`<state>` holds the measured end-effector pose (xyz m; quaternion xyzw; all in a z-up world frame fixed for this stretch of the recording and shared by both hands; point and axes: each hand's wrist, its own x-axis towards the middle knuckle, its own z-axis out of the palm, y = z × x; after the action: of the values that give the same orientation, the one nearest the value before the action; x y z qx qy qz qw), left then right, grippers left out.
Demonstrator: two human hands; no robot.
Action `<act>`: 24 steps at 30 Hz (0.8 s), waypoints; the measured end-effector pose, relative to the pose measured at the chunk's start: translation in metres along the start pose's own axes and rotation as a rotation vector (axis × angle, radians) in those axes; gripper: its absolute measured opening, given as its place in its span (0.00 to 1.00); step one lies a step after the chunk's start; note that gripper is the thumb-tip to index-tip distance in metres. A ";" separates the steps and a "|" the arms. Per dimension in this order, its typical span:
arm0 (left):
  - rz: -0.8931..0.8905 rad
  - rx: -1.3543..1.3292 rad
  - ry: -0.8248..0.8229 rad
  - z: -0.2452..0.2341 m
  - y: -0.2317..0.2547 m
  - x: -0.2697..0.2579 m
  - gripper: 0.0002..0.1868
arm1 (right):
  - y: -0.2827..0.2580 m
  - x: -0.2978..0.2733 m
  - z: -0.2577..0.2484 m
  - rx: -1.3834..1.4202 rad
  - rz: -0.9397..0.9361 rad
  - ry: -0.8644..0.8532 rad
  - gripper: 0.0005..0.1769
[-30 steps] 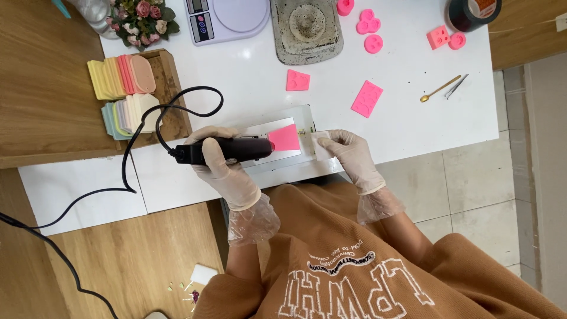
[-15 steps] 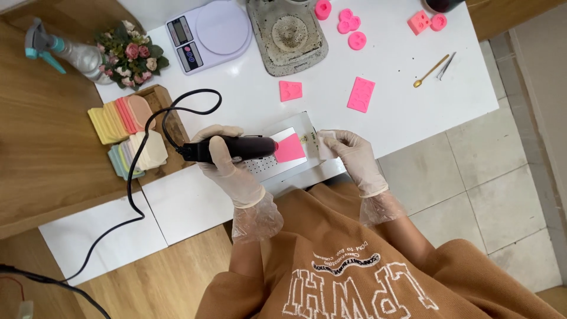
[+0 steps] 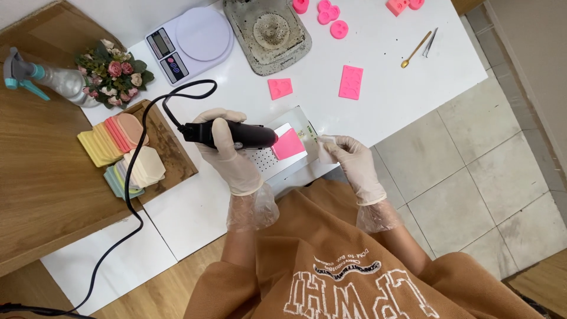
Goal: The person wears gloves and uses a heat gun to melt pink wax pieces on a perforated metal heating plate, pressing and repositioning the wax as it softens. They carry the softened wax pieces to a shelf of pink silicone molds, press them into the molds, and return to melt more pieces, also handling a small white card.
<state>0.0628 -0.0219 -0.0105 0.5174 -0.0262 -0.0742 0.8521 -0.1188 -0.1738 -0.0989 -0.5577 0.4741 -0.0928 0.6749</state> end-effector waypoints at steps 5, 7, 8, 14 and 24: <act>-0.011 0.026 -0.071 -0.003 0.000 0.000 0.17 | 0.001 -0.014 0.003 -0.021 0.005 0.050 0.12; 0.025 0.032 -0.099 -0.004 -0.005 0.001 0.16 | 0.003 -0.017 0.003 0.013 0.013 0.048 0.12; 0.026 0.028 -0.102 -0.002 -0.003 0.001 0.16 | 0.004 -0.017 0.003 0.014 0.009 0.051 0.12; -0.005 0.011 -0.140 0.003 -0.003 0.004 0.12 | -0.002 -0.025 0.007 0.081 0.006 0.055 0.11; -0.078 0.014 -0.236 0.013 -0.011 -0.004 0.11 | -0.017 -0.031 0.009 0.004 -0.065 0.079 0.13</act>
<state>0.0564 -0.0373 -0.0144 0.5117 -0.1068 -0.1676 0.8359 -0.1221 -0.1536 -0.0681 -0.5674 0.4818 -0.1378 0.6534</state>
